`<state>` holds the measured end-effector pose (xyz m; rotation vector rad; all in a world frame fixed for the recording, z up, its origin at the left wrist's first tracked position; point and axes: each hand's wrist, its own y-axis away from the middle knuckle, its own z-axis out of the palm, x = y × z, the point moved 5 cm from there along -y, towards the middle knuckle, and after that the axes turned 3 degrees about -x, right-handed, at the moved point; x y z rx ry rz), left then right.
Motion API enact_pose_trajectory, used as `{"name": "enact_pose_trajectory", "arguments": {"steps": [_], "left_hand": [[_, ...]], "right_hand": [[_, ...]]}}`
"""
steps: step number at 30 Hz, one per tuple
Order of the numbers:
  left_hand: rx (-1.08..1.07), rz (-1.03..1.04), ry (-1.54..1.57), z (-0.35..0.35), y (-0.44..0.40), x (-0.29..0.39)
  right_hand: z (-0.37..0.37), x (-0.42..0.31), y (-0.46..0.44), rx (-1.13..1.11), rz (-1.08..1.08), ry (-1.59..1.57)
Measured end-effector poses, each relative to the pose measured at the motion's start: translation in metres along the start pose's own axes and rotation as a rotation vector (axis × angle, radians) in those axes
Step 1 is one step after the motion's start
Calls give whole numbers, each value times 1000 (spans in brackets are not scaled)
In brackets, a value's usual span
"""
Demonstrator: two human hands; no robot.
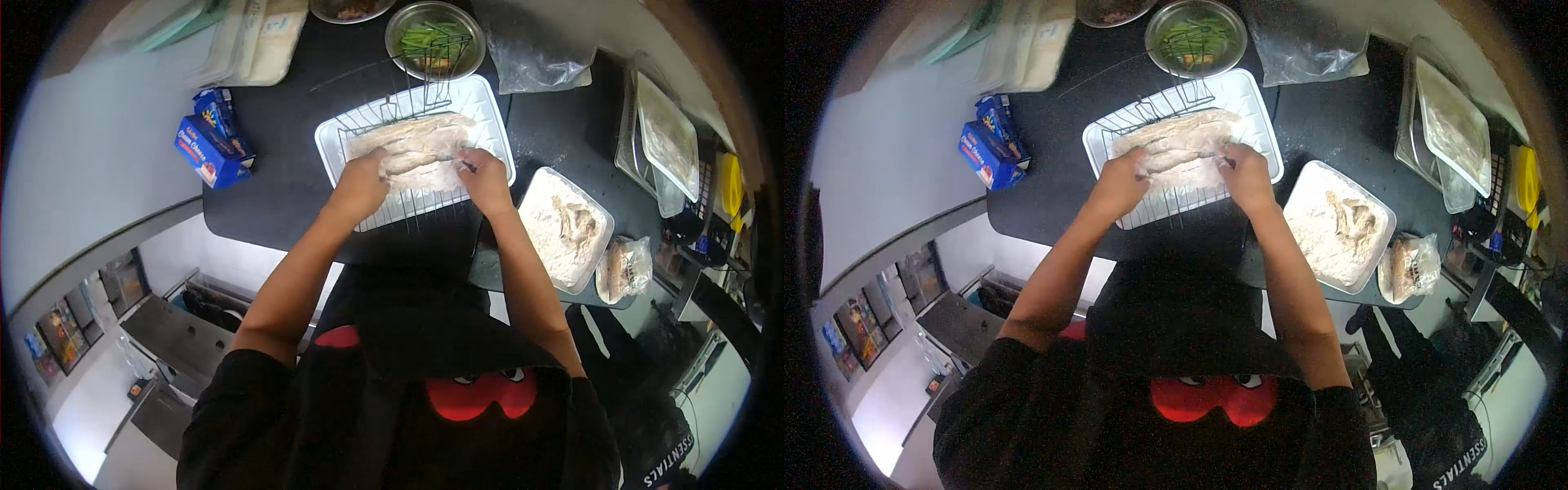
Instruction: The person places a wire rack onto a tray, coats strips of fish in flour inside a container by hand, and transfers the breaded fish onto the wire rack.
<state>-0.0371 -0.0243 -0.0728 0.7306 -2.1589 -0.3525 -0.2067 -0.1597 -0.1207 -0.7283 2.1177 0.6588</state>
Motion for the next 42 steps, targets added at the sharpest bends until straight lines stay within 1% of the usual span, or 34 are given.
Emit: {"name": "enact_pose_trajectory", "arguments": {"steps": [2, 5, 7, 8, 9, 10, 11, 12, 13, 14, 16, 17, 18, 20, 23, 26, 27, 30, 32, 34, 36, 37, 39, 40, 41, 42], "left_hand": [[-25, 66, -56, 2, -4, 0], [-19, 146, -140, 6, -8, -3], [-81, -31, -254, 21, -14, -35], [-208, -63, -378, 5, -7, -5], [-106, 88, -387, 2, -6, 6], [6, 247, -418, -1, -4, 7], [1, 272, -455, -1, -5, 1], [-8, 280, -465, -9, -1, 13], [-44, 244, -507, -16, -3, 10], [-28, 283, -512, -20, -4, 17], [-15, 315, -499, -18, 6, 24], [-76, 320, -504, -14, 7, 32], [-92, 426, -498, -5, 9, 43], [-105, 664, -476, 21, 8, 73], [-264, 934, -384, 75, 11, 137], [-370, 1148, -323, 134, 7, 186], [-351, 1180, -275, 153, 4, 196], [-312, 1261, -202, 211, -12, 222], [-372, 1229, -208, 241, -25, 229], [-382, 1196, -261, 255, -26, 243], [-375, 1134, -387, 261, -24, 246], [-340, 1148, -384, 260, -22, 241], [-252, 1242, -338, 267, -23, 246], [-286, 1215, -281, 269, -27, 252], [-319, 1173, -234, 267, -31, 251], [-349, 1116, -184, 262, -35, 248]], "right_hand": [[0, -2, -1, 42, -60, 71], [-2, -12, -4, 65, -18, 86], [-1, -19, -3, 135, -157, 125], [3, -10, 0, 6, 88, 91], [-7, -8, 15, 18, 151, 181], [-11, -1, 26, 109, 8, 145], [-25, -7, 36, 151, 22, 30], [-45, -13, 53, 238, 36, -32], [-55, -10, 67, 335, 21, -9], [-71, 2, 86, 405, 1, 36], [-93, 58, 136, 522, 382, 34], [-103, 74, 159, 554, 473, 172], [-112, 88, 173, 583, 561, 303], [-126, 97, 184, 603, 575, 278], [-141, 97, 186, 563, 393, 518], [-143, 110, 188, 509, 397, 524], [-147, 104, 187, 615, 266, 665], [-149, 121, 185, 628, 105, 578], [-151, 126, 186, 557, 167, 536], [-160, 132, 187, 517, 186, 539], [-167, 137, 190, 567, 101, 435], [-170, 135, 193, 600, 67, 379], [-179, 134, 200, 542, 210, -10], [-188, 133, 202, 511, 261, -203], [-184, 152, 200, 521, 264, -338], [-188, 154, 199, 505, 276, -434]]}}
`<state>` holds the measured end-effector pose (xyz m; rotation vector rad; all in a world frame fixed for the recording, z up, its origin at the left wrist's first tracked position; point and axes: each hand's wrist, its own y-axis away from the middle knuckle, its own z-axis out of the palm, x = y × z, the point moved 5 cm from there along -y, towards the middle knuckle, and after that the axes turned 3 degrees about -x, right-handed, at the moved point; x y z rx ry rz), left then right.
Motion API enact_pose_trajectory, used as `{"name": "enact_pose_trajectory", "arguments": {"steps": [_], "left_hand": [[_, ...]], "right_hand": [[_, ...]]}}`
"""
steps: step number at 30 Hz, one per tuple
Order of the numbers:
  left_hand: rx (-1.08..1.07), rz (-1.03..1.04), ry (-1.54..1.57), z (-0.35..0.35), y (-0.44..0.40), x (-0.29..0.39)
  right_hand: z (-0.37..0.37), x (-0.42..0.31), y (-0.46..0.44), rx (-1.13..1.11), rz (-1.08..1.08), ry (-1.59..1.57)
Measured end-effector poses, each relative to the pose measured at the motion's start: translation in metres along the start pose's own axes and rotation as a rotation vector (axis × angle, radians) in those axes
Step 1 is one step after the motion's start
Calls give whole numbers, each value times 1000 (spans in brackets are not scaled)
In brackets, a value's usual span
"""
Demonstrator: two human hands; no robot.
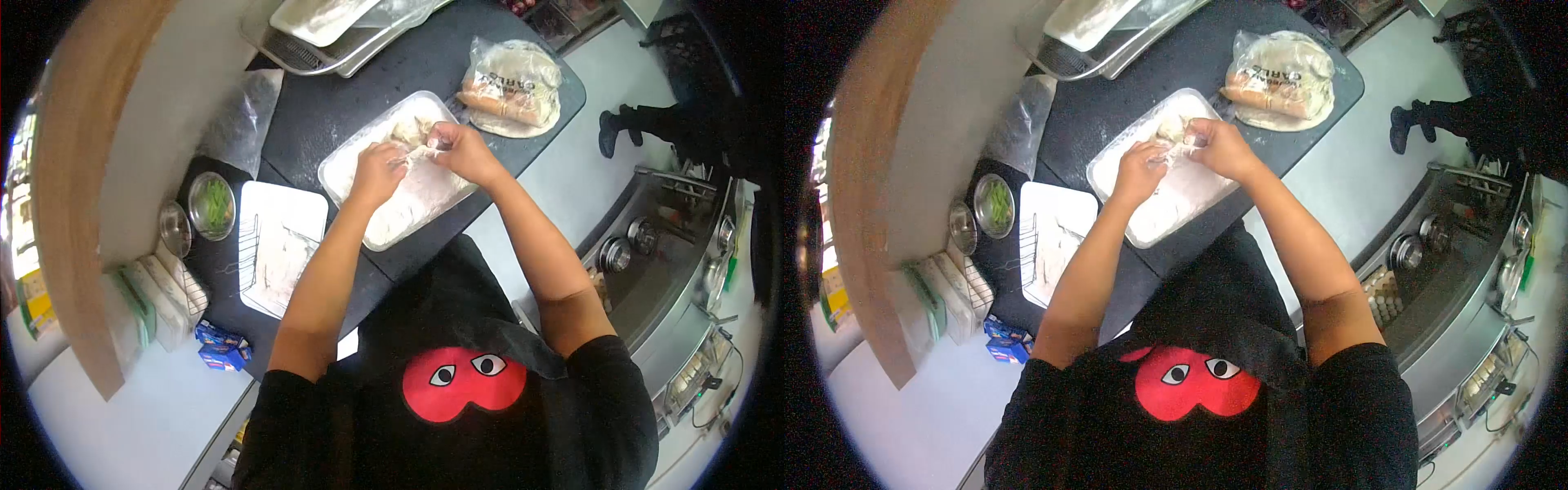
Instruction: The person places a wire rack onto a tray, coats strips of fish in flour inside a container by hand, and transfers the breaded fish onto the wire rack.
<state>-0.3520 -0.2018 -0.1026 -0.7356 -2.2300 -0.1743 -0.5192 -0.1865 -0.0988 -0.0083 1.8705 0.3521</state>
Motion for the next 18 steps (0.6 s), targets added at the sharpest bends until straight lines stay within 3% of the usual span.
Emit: {"name": "enact_pose_trajectory", "arguments": {"steps": [3, 6, 10, 12, 13, 15, 16, 18], "left_hand": [[-91, -442, 489, 2, 10, -20], [-198, -424, 510, -6, 15, -26], [-306, -609, 602, -19, 25, -13], [-317, -600, 389, -20, 36, -22], [-291, -590, 231, -20, 43, -27], [-230, -633, -11, -25, 51, -23], [-198, -538, -139, -29, 52, -14], [-136, -336, -384, -31, 54, 4]], "right_hand": [[-6, 1, -7, -58, 89, -304], [-4, 1, -5, -107, 136, -666], [3, -1, 1, -53, 114, -436], [14, 13, 8, -38, 117, -209], [8, -11, 18, 30, 151, 158], [12, -12, 24, 71, -55, 495], [12, -11, 27, 100, -165, 664], [21, -10, 33, 22, -389, 596]]}}
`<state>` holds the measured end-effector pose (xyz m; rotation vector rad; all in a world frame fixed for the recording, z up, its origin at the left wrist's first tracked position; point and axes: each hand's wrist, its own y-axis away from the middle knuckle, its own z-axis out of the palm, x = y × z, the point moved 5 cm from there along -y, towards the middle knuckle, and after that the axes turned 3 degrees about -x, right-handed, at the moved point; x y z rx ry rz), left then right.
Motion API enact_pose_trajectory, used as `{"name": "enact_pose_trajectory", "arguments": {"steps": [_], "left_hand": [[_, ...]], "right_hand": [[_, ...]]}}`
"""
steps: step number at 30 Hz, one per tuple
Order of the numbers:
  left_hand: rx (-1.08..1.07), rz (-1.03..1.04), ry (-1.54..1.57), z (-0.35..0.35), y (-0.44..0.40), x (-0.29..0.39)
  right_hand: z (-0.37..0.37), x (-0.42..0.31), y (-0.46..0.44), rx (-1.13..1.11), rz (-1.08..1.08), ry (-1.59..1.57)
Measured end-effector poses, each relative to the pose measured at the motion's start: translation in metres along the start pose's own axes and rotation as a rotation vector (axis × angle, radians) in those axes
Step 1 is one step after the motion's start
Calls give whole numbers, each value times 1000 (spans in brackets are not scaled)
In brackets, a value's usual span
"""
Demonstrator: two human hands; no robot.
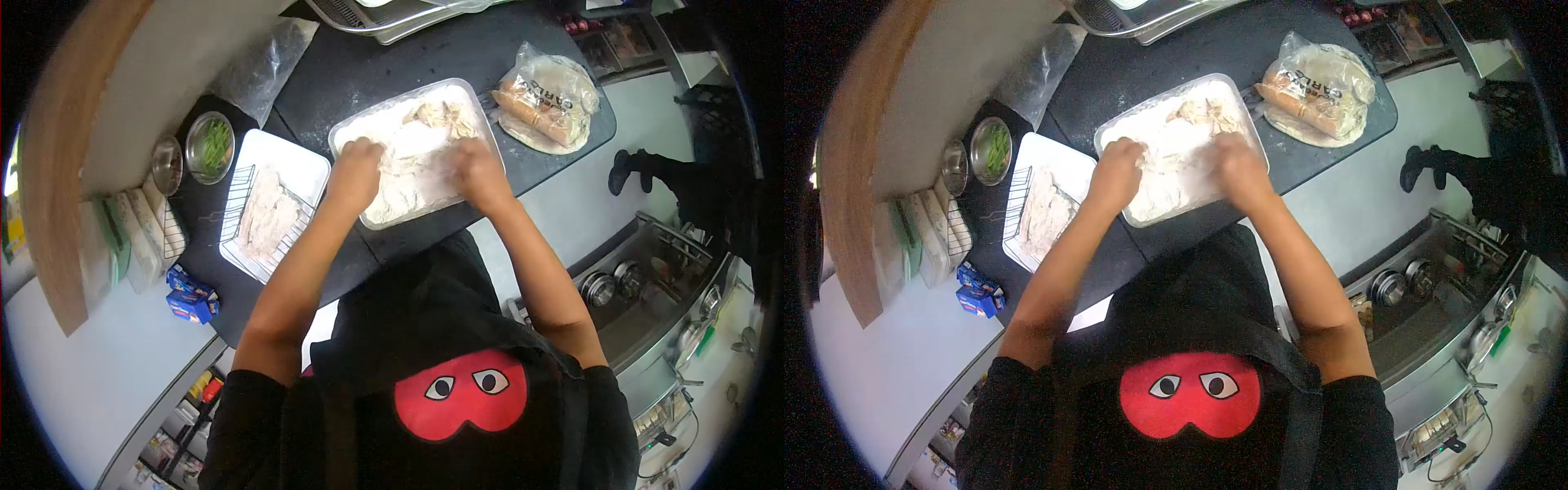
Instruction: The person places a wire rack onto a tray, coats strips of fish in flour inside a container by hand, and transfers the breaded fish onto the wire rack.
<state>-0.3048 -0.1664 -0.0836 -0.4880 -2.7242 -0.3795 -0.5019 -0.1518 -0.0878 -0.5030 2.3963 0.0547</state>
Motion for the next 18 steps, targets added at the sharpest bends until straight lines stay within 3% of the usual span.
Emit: {"name": "enact_pose_trajectory", "arguments": {"steps": [2, 3, 4, 6, 7, 8, 9, 10, 11, 12, 14, 18], "left_hand": [[19, 186, 6, 11, 9, 15], [27, 280, 4, 17, 16, 19], [-1, 246, -33, 21, 23, 15], [-33, 244, -94, 27, 24, 21], [-54, 184, -185, 29, 24, 18], [33, 252, -142, 36, 23, 14], [93, 288, -44, 42, 21, 11], [191, 328, 29, 30, 19, 23], [78, 234, 100, 30, 10, 24], [81, 198, 148, 27, 6, 28], [155, 224, 118, 28, 1, 35], [126, 228, 125, 36, -6, 23]], "right_hand": [[13, -7, 2, -59, -182, -96], [24, -1, 1, -119, -101, -208], [36, 4, -3, -170, -22, -321], [51, 3, -7, -188, -72, -194], [57, 0, -13, -167, -174, 78], [73, 11, -14, -80, -100, -37], [71, 7, -16, -34, -303, 58], [67, 4, -19, -41, -217, 119], [62, 0, -21, -52, -131, 183], [62, 2, -21, -33, -233, 186], [62, 5, -23, -153, -125, 216], [54, 0, -23, -187, -87, 102]]}}
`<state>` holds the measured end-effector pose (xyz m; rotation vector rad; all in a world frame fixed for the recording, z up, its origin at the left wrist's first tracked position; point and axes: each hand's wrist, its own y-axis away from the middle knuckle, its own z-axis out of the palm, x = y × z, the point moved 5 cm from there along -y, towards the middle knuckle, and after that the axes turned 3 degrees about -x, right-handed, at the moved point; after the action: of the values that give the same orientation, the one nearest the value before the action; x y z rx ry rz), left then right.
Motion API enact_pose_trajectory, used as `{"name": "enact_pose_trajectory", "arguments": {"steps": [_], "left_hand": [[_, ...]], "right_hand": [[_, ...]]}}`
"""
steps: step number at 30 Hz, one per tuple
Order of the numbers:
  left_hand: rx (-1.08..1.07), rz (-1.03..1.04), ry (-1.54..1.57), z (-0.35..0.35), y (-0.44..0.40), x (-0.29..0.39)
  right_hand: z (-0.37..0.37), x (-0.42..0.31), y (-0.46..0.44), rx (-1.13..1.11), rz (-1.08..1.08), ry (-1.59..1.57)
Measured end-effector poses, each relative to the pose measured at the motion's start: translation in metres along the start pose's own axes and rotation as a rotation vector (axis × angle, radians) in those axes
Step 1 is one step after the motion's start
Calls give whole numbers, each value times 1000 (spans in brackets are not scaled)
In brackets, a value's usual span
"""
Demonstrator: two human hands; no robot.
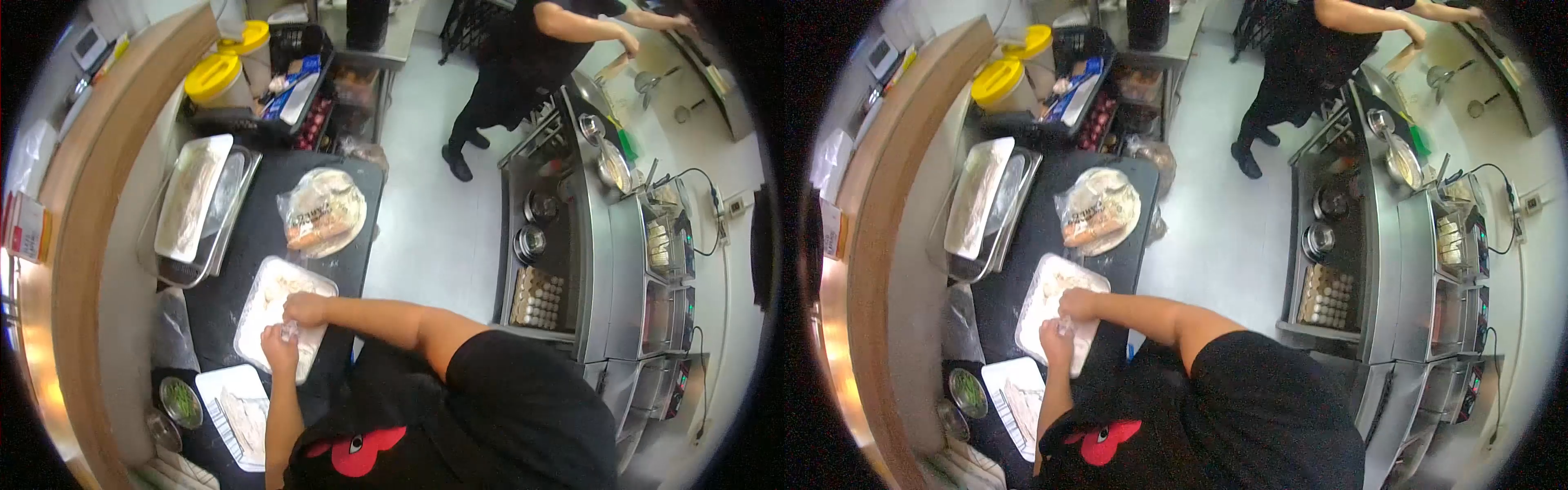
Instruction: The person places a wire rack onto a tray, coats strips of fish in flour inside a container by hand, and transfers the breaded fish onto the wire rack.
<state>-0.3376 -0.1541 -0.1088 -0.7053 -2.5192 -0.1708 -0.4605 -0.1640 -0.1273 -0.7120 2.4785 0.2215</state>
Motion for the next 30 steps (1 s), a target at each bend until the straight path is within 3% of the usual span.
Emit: {"name": "enact_pose_trajectory", "arguments": {"steps": [2, 7, 10, 11, 13, 14, 15, 16, 17, 19, 20, 24, 27, 30], "left_hand": [[-21, 13, 35, -2, -7, 5], [-69, 128, 64, -12, -11, 7], [-130, 77, 302, 11, -18, -40], [-167, -108, 531, 25, -19, -63], [-100, -14, 446, -7, -25, -30], [-149, -196, 478, -32, -25, 1], [-214, -238, 193, -28, -26, -16], [-99, -153, 385, -38, -24, -8], [-135, -150, 373, -35, -25, -19], [-165, -129, 500, -32, -24, -28], [-159, -124, 538, -36, -25, -28], [-184, -309, 831, -36, -20, -38], [-108, -273, 649, -48, -13, -40], [-49, 85, 113, -59, 7, -16]], "right_hand": [[7, 4, -2, -28, 62, 10], [1, -5, 4, 148, 21, 86], [0, 3, -3, 105, 103, -70], [-2, 6, -4, 58, 161, -171], [3, 11, -16, -88, 38, -245], [-6, 11, -15, -83, 62, -267], [-16, 10, -16, -92, 110, -309], [-25, 8, -15, -107, 168, -384], [-37, 9, -14, -125, 239, -442], [-50, 4, -12, -44, 127, -588], [-58, 2, -12, -124, 203, -615], [-52, 6, -14, -67, 266, -700], [-52, 1, -9, 34, 336, -744], [-59, -20, 2, 219, -239, 34]]}}
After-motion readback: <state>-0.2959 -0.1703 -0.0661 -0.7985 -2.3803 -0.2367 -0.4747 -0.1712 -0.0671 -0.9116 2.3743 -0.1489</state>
